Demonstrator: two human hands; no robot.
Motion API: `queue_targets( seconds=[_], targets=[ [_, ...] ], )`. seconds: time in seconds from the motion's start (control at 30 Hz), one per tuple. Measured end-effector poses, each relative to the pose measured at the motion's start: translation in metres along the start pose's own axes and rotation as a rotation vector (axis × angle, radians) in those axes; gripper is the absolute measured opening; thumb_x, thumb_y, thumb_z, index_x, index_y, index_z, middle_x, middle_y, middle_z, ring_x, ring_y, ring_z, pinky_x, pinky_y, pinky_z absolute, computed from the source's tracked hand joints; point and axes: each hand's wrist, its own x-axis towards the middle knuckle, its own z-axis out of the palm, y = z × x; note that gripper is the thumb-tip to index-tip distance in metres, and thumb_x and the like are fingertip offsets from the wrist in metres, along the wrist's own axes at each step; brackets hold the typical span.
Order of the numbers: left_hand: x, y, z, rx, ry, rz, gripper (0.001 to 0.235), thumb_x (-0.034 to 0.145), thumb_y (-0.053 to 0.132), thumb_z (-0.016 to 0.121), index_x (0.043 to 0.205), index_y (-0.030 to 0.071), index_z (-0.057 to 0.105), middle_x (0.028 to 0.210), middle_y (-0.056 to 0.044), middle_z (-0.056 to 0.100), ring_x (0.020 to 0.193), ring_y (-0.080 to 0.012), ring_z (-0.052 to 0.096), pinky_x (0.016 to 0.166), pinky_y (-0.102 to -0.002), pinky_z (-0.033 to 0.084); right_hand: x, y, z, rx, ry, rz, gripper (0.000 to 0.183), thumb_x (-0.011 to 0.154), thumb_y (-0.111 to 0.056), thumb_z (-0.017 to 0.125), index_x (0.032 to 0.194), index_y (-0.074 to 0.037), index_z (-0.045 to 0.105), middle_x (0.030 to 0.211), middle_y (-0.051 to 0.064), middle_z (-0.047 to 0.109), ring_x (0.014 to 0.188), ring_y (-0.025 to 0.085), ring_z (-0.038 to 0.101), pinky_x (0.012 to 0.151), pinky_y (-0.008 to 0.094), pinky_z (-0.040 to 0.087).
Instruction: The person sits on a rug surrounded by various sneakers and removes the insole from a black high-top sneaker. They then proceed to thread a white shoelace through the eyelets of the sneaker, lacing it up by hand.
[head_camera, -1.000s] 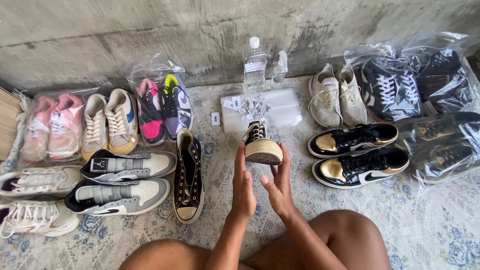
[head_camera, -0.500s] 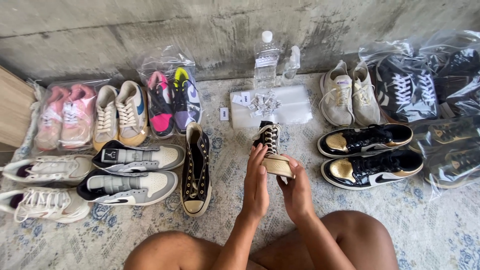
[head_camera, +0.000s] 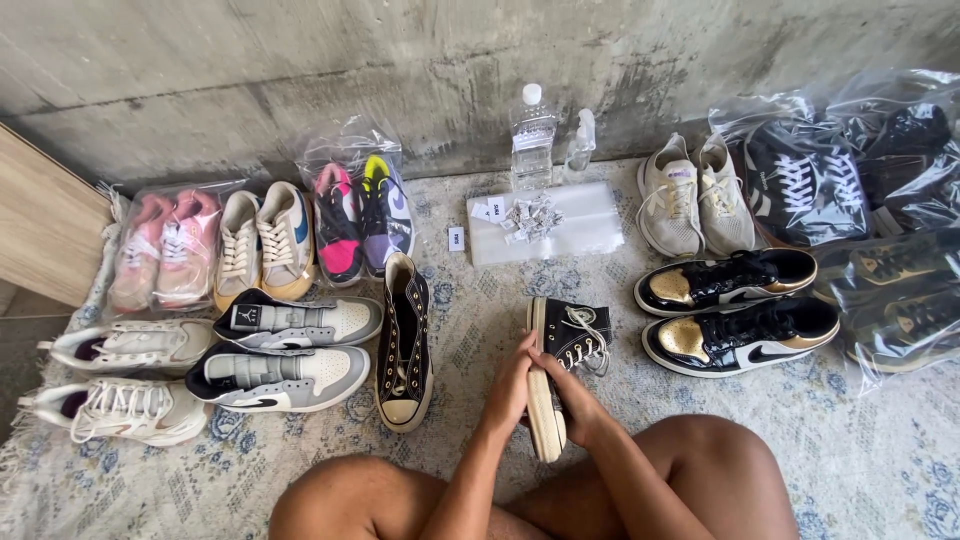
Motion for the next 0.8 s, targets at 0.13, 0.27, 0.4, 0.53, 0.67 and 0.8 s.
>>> queue_targets(
  seconds=[0.13, 0.27, 0.4, 0.53, 0.67, 0.8],
  targets=[
    [-0.011, -0.002, 0.007, 0.035, 0.065, 0.023, 0.073, 0.097, 0.051, 0.026, 0.155, 0.008, 0.035, 0.171, -0.013, 0.015, 0.158, -0.0267, 0.012, 0.126, -0.050, 0.017, 0.019, 0.015, -0.016, 0.006, 0.040, -0.031, 0.100, 0.072, -0.065, 0.058, 0.140, 0.007, 0.050, 0.122, 0.029, 0.058, 0.102, 0.040, 0.057, 0.081, 0.050, 0.044],
    [-0.015, 0.008, 0.000, -0.175, 0.085, -0.036, 0.079, 0.093, 0.061, 0.031, 0.156, 0.013, 0.037, 0.169, -0.012, 0.026, 0.156, -0.0278, 0.024, 0.123, -0.055, 0.023, 0.024, 0.021, -0.023, -0.110, 0.057, -0.203, 0.059, 0.077, -0.044, 0.070, 0.105, 0.008, 0.067, 0.082, 0.019, 0.067, 0.066, 0.028, 0.065, 0.052, 0.037, 0.051],
    [-0.029, 0.039, -0.022, 0.092, 0.194, -0.088, 0.067, 0.098, 0.047, 0.062, 0.154, 0.011, 0.047, 0.151, -0.027, 0.049, 0.144, -0.0426, 0.043, 0.118, -0.060, 0.031, 0.028, 0.026, -0.014, -0.195, 0.255, -0.377, 0.061, 0.051, -0.027, 0.102, 0.096, -0.003, 0.067, 0.075, 0.014, 0.068, 0.074, 0.028, 0.070, 0.069, 0.040, 0.057],
    [-0.022, 0.027, -0.081, 0.480, 0.506, -0.144, 0.062, 0.090, 0.046, 0.071, 0.142, 0.016, 0.059, 0.144, -0.017, 0.059, 0.137, -0.0360, 0.053, 0.112, -0.053, 0.041, 0.025, 0.028, -0.003, -0.349, 0.301, -0.408, 0.079, 0.049, -0.034, 0.102, 0.110, -0.003, 0.062, 0.095, 0.020, 0.072, 0.098, 0.034, 0.072, 0.087, 0.045, 0.056],
    [0.005, -0.034, -0.133, 0.861, 0.767, -0.370, 0.095, 0.082, 0.053, 0.073, 0.157, 0.011, 0.030, 0.155, -0.023, 0.037, 0.143, -0.0424, 0.038, 0.113, -0.060, 0.035, 0.032, 0.034, 0.001, -0.546, 0.353, -0.402, 0.105, 0.054, -0.045, 0.099, 0.135, -0.001, 0.048, 0.120, 0.025, 0.065, 0.123, 0.045, 0.062, 0.103, 0.055, 0.053],
    [0.009, -0.052, -0.139, 0.893, 0.754, -0.519, 0.101, 0.083, 0.053, 0.076, 0.158, 0.004, 0.028, 0.151, -0.027, 0.038, 0.143, -0.0427, 0.038, 0.112, -0.060, 0.034, 0.030, 0.034, 0.008, -0.563, 0.367, -0.413, 0.116, 0.056, -0.046, 0.097, 0.146, 0.001, 0.040, 0.124, 0.025, 0.061, 0.125, 0.046, 0.061, 0.102, 0.055, 0.055]
  ],
)
